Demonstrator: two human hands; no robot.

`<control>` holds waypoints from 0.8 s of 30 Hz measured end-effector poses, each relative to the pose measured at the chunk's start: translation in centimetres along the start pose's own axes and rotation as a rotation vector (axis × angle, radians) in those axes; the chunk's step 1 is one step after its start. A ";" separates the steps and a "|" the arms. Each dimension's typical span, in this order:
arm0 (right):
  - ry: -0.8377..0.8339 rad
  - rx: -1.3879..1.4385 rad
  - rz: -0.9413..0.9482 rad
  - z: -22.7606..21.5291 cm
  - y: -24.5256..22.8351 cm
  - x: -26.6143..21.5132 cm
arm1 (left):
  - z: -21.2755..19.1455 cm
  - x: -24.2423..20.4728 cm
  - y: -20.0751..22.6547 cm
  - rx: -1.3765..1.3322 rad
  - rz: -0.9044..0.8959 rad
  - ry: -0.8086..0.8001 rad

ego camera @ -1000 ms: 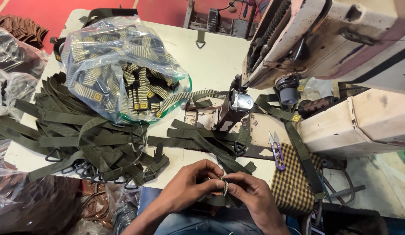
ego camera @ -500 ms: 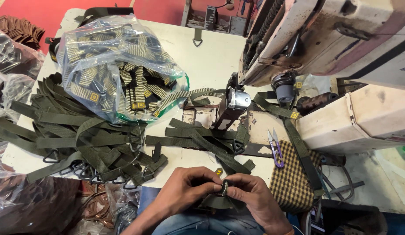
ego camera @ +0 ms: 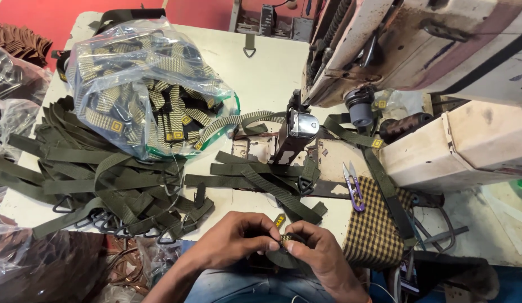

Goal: Stitch fabric straps using an industrial sewing machine in a shoe factory.

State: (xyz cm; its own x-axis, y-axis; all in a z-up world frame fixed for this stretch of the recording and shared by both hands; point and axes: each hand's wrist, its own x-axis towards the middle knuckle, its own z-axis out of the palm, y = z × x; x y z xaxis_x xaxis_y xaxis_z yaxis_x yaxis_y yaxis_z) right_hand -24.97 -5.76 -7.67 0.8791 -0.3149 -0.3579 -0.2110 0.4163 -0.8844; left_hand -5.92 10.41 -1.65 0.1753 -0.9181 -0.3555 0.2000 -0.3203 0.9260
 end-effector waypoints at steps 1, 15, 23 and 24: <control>0.036 -0.003 0.009 0.2 0.0 -0.1 | 0.0 0.1 -0.2 -0.028 0.010 -0.008; 0.098 -0.023 0.015 0.3 -0.8 -0.3 | 1.6 -0.1 1.1 0.219 -0.026 0.201; 0.135 0.001 0.010 1.0 -1.3 -0.4 | 1.8 0.2 1.2 0.176 -0.056 0.241; 0.133 0.001 0.010 1.0 -1.4 -0.4 | 1.8 0.2 1.3 0.175 -0.056 0.243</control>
State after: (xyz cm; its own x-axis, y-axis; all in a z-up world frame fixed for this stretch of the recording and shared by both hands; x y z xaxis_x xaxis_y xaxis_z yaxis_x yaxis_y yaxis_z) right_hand -24.62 -5.34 -6.00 0.8126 -0.4205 -0.4036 -0.2196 0.4206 -0.8803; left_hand -7.38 9.43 -0.32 0.3985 -0.8217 -0.4075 0.0504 -0.4241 0.9042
